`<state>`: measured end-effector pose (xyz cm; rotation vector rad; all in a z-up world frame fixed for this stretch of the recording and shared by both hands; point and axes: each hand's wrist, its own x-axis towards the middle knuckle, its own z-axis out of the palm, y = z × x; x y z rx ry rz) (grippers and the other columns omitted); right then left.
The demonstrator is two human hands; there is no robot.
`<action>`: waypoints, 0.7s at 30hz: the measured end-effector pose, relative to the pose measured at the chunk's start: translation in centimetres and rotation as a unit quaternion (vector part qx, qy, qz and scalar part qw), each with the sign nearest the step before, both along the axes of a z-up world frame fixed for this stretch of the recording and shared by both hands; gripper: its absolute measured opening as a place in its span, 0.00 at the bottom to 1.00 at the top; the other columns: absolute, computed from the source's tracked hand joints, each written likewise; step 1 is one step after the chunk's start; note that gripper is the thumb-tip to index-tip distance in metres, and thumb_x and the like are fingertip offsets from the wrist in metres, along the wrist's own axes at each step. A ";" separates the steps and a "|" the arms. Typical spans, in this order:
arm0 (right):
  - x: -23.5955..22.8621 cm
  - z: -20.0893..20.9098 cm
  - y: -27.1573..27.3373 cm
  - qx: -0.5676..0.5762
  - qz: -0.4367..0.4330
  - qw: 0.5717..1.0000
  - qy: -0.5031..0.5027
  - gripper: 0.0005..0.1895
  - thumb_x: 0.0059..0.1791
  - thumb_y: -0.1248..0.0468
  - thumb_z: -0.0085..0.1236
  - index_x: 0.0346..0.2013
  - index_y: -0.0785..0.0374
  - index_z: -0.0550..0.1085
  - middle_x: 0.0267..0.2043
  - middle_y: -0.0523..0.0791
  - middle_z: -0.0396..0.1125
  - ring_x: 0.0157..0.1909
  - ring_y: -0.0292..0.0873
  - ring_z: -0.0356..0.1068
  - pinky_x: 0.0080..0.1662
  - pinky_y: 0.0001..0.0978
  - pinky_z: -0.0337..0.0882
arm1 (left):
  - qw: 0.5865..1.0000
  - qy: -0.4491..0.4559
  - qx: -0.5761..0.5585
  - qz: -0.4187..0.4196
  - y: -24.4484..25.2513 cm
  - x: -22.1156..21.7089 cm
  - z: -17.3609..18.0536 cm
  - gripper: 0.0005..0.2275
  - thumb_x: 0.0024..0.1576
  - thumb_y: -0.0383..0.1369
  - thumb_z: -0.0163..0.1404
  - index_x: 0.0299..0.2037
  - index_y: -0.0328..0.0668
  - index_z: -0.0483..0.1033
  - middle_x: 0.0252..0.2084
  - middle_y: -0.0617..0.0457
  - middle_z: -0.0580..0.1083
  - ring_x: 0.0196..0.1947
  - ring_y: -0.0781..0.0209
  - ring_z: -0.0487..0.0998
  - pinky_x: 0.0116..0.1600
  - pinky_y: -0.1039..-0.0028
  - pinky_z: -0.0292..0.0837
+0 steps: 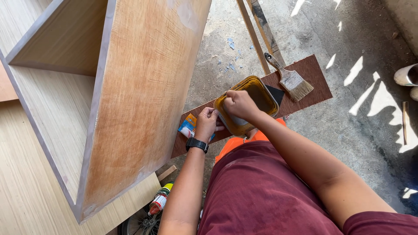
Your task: Sanding the surface and edges of a plastic container using sandpaper in a workshop environment.
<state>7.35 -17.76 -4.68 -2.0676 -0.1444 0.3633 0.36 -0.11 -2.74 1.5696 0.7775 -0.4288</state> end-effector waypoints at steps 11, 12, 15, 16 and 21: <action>9.2 8.2 -0.3 0.109 -0.065 0.983 -0.133 0.39 0.55 0.68 0.57 0.80 0.47 0.58 0.65 0.45 0.73 0.44 0.34 0.78 0.56 0.40 0.76 | 0.989 -0.028 0.116 -0.089 -0.1 -0.1 2.5 0.07 0.68 0.37 0.55 0.46 0.45 0.81 0.35 0.57 0.78 0.36 0.67 0.73 0.40 0.71 0.73; 9.3 8.1 -0.3 0.106 -0.069 0.987 -0.099 0.36 0.57 0.65 0.59 0.80 0.54 0.58 0.67 0.47 0.73 0.48 0.38 0.78 0.56 0.42 0.78 | 0.989 -0.027 0.115 -0.084 -0.1 -0.1 2.7 0.08 0.68 0.38 0.55 0.46 0.45 0.81 0.37 0.56 0.79 0.39 0.66 0.76 0.42 0.70 0.76; 6.8 5.9 -0.9 0.078 -0.069 0.988 -0.114 0.10 0.57 0.61 0.55 0.34 0.49 0.81 0.26 0.37 0.76 0.38 0.47 0.79 0.46 0.41 0.77 | 0.999 -0.019 0.034 0.003 -0.5 -0.5 1.5 0.09 0.68 0.38 0.55 0.51 0.43 0.81 0.33 0.48 0.76 0.31 0.63 0.77 0.33 0.57 0.90; 5.2 6.0 -1.1 0.078 -0.068 0.988 -0.113 0.10 0.57 0.61 0.55 0.34 0.49 0.81 0.26 0.37 0.76 0.38 0.47 0.79 0.46 0.41 0.77 | 0.999 -0.017 0.033 0.005 -0.6 -0.7 1.8 0.09 0.68 0.38 0.55 0.51 0.43 0.81 0.33 0.48 0.76 0.31 0.63 0.77 0.33 0.57 0.90; -1.5 2.4 -2.4 0.036 0.098 0.990 -0.095 0.05 0.49 0.63 0.67 0.36 0.62 0.81 0.32 0.55 0.77 0.40 0.63 0.79 0.42 0.57 0.77 | 0.999 -0.003 0.013 -0.032 -0.5 -2.0 0.3 0.14 0.66 0.37 0.58 0.56 0.37 0.80 0.36 0.43 0.77 0.33 0.59 0.78 0.37 0.53 0.91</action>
